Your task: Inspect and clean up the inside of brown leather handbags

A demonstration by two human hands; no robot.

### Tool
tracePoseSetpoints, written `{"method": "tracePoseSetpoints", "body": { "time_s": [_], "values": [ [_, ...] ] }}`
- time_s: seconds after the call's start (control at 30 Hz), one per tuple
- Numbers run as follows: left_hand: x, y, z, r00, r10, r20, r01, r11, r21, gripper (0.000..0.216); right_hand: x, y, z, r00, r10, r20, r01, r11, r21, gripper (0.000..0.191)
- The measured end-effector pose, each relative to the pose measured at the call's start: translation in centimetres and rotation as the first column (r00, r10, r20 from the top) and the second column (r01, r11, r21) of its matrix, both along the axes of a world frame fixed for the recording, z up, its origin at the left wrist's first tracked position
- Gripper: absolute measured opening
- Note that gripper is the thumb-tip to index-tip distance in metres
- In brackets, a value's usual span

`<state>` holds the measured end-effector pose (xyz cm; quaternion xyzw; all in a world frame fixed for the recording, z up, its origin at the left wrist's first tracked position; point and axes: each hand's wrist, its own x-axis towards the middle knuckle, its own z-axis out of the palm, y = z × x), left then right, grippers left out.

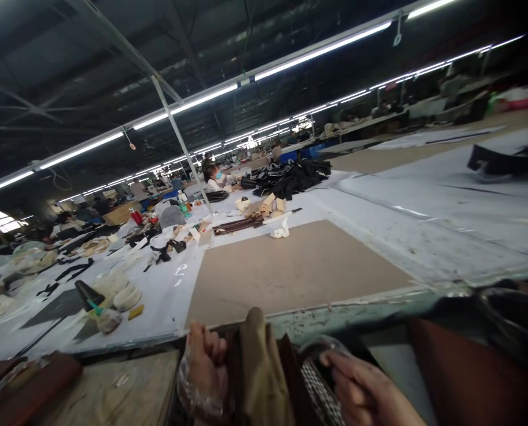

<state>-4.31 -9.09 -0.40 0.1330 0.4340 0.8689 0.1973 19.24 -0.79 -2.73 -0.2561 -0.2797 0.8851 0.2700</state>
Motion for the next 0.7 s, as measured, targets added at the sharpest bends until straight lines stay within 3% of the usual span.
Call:
{"method": "tracePoseSetpoints", "body": {
  "time_s": [0.1, 0.27, 0.37, 0.53, 0.6, 0.63, 0.7],
  "values": [
    [-2.6, -1.9, -1.1, 0.998, 0.055, 0.031, -0.056, 0.998, 0.024, 0.045, 2.7, 2.7, 0.3, 0.988, -0.145, 0.05, 0.146, 0.989, -0.023, 0.045],
    [-4.4, -5.2, -2.3, 0.987, 0.135, 0.083, -0.141, 0.987, 0.078, 0.041, 5.4, 3.8, 0.7, 0.948, -0.258, 0.184, 0.212, 0.948, 0.238, 0.044],
    [-4.9, -7.0, -2.5, 0.984, 0.13, 0.121, -0.143, 0.984, 0.104, 0.039, 6.0, 2.4, -0.2, 0.94, -0.215, 0.266, 0.126, 0.941, 0.314, 0.047],
    [-4.3, -7.9, -3.0, 0.972, -0.014, 0.235, -0.026, 0.985, 0.169, 0.058, 6.0, 2.1, -3.1, 0.885, -0.075, 0.459, -0.131, 0.907, 0.401, 0.053],
    [-3.6, -7.7, -3.1, 0.96, -0.049, 0.277, -0.007, 0.981, 0.196, 0.06, 6.3, 2.9, -3.9, 0.778, -0.206, 0.594, -0.199, 0.815, 0.544, 0.053],
    [-3.1, -7.6, -3.0, 0.954, -0.063, 0.294, 0.001, 0.978, 0.206, 0.06, 6.5, 3.2, -3.9, 0.697, -0.36, 0.62, -0.209, 0.725, 0.656, 0.051],
    [-2.1, -7.3, -2.6, 0.946, -0.08, 0.315, 0.009, 0.975, 0.221, 0.059, 6.6, 2.9, -3.1, 0.55, -0.678, 0.488, -0.21, 0.453, 0.866, 0.042]
  ]
}}
